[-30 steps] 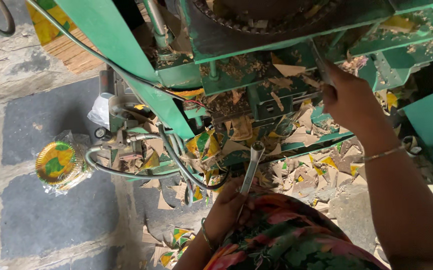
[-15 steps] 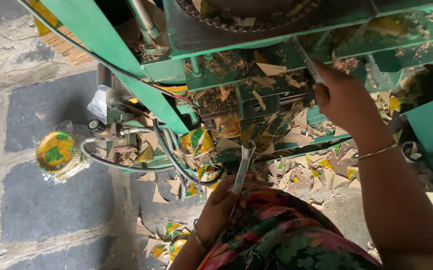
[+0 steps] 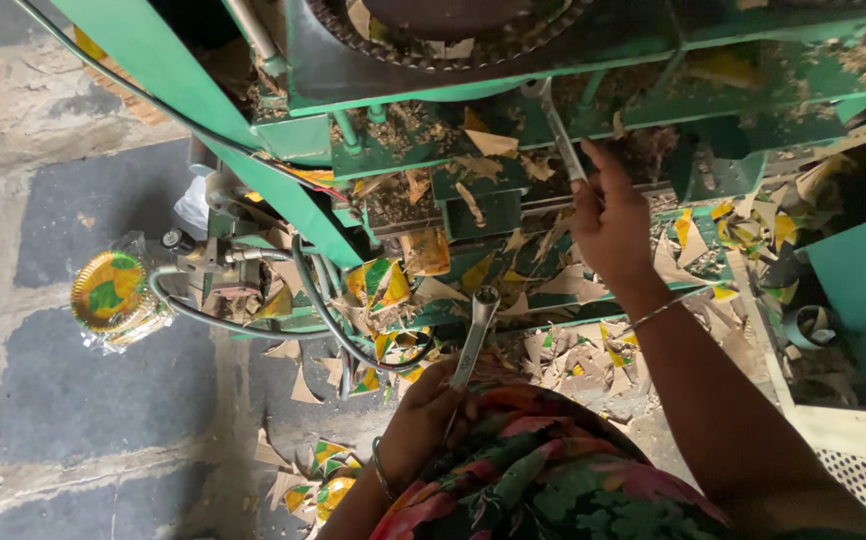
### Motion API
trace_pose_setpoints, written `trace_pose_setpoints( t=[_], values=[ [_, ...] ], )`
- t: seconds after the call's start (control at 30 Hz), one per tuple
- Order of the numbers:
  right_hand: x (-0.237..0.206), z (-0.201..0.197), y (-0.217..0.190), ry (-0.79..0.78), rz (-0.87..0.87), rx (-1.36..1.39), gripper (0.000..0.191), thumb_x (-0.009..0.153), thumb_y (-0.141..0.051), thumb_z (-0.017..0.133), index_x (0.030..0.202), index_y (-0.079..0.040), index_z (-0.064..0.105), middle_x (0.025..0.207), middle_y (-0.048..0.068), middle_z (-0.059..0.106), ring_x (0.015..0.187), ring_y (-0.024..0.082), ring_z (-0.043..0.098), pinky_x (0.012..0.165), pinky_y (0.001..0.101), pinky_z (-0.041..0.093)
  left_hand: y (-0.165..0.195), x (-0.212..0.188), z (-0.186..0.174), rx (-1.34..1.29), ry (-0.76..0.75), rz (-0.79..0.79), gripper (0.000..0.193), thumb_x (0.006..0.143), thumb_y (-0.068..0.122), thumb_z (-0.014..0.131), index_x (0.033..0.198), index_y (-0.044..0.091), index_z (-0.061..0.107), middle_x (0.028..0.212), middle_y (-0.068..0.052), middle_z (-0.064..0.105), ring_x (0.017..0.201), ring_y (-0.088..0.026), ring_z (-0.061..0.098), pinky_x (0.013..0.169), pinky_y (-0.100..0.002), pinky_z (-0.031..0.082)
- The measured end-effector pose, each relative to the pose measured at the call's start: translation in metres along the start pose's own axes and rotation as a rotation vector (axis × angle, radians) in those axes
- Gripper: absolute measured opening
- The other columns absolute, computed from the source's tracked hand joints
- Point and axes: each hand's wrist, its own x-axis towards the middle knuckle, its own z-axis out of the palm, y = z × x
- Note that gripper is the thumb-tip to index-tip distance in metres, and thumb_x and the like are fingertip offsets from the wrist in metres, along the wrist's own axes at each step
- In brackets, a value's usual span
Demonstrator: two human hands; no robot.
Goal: The person uses two wrenches to tighten bolts on a green industrial machine. They repeatedly adjust the wrenches and apply force to secure the bolts on the machine's frame.
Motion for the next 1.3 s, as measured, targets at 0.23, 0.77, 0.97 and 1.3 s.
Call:
trace_pose_setpoints(
  t=[0.23,0.77,0.97,1.3],
  values=[
    [0.001,0.004,-0.024,-0.133,0.293,0.191,0.04,0.108,-0.012,0.052,0.148,-0.008,0.052,0.073,0.006,0.057,0.055,0.015,0.057,0.05,0.0358,0.049,0.021,-0.008,0.032,0.139,0.038,0.094,0.042,0.103,0.015,0.05,0.145,0.009,0.046,0.075,-0.007,0.063,0.045,-0.011,0.049,0.04,-0.026,0.038],
    [0.018,0.034,0.013,-0.338,0.642,0.853,0.036,0.116,-0.034,0.051,0.101,-0.001,0.053,0.074,0.0,0.039,0.061,0.011,0.037,0.053,0.0352,0.038,0.047,-0.024,0.074,0.032,-0.011,0.161,0.04,0.104,0.016,0.048,0.144,0.011,0.047,0.079,-0.004,0.061,0.044,-0.01,0.047,0.035,-0.025,0.034],
    [0.018,0.022,-0.004,-0.343,0.581,0.742,0.031,0.11,-0.03,0.048,0.102,-0.001,0.054,0.067,0.001,0.04,0.053,0.015,0.045,0.046,0.0384,0.046,0.042,-0.043,0.063,-0.046,0.078,0.132,0.044,0.104,0.018,0.05,0.148,0.013,0.047,0.078,-0.004,0.059,0.044,-0.009,0.045,0.035,-0.025,0.033],
    [0.036,-0.008,0.004,-0.361,0.307,-0.119,0.025,0.107,-0.019,0.048,0.11,0.003,0.061,0.092,0.013,0.071,0.068,0.033,0.07,0.06,0.0459,0.059,0.042,-0.062,0.037,-0.099,0.097,0.145,0.043,0.104,0.016,0.048,0.146,0.012,0.048,0.078,-0.003,0.059,0.041,-0.008,0.044,0.034,-0.023,0.029]
  ],
)
